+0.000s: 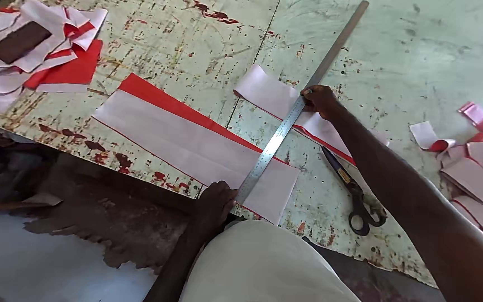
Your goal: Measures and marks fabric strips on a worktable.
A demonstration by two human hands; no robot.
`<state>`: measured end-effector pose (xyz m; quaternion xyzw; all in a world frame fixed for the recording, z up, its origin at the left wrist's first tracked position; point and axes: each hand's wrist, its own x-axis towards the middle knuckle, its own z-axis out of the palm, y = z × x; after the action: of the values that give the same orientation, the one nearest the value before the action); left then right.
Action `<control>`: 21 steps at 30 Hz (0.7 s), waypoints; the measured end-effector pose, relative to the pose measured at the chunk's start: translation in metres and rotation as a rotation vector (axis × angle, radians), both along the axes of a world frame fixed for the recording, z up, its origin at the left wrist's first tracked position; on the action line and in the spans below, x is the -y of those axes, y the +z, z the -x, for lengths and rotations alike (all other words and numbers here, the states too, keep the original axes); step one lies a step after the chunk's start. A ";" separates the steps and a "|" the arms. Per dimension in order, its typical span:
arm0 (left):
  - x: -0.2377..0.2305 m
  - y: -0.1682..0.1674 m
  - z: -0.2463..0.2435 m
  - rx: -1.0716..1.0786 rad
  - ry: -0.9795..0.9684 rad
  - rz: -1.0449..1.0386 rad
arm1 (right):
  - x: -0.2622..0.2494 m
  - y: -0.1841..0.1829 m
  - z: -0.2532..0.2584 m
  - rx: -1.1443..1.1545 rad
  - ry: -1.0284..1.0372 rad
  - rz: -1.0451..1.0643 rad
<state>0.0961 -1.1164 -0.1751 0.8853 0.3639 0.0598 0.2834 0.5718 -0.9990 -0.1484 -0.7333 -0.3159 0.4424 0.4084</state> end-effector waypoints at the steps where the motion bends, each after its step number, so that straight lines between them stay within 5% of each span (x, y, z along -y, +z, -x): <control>1: 0.001 0.001 -0.001 -0.011 0.002 -0.005 | -0.001 0.006 -0.002 0.085 0.069 0.045; 4: 0.003 0.004 -0.004 -0.029 0.004 -0.024 | -0.003 0.017 -0.006 0.451 0.266 0.169; 7: 0.004 0.007 -0.004 -0.032 0.008 -0.015 | 0.018 0.035 0.020 0.780 0.435 0.035; 14: 0.007 -0.001 0.001 -0.014 0.030 0.020 | 0.127 -0.007 0.133 0.594 0.612 -0.333; 21: 0.010 -0.009 0.005 0.068 0.029 0.004 | 0.151 -0.035 0.140 0.590 0.556 -0.433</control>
<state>0.0913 -1.1265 -0.1842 0.8769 0.3669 0.0931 0.2964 0.4315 -1.1499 -0.1832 -0.6129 -0.6888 0.2312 0.3106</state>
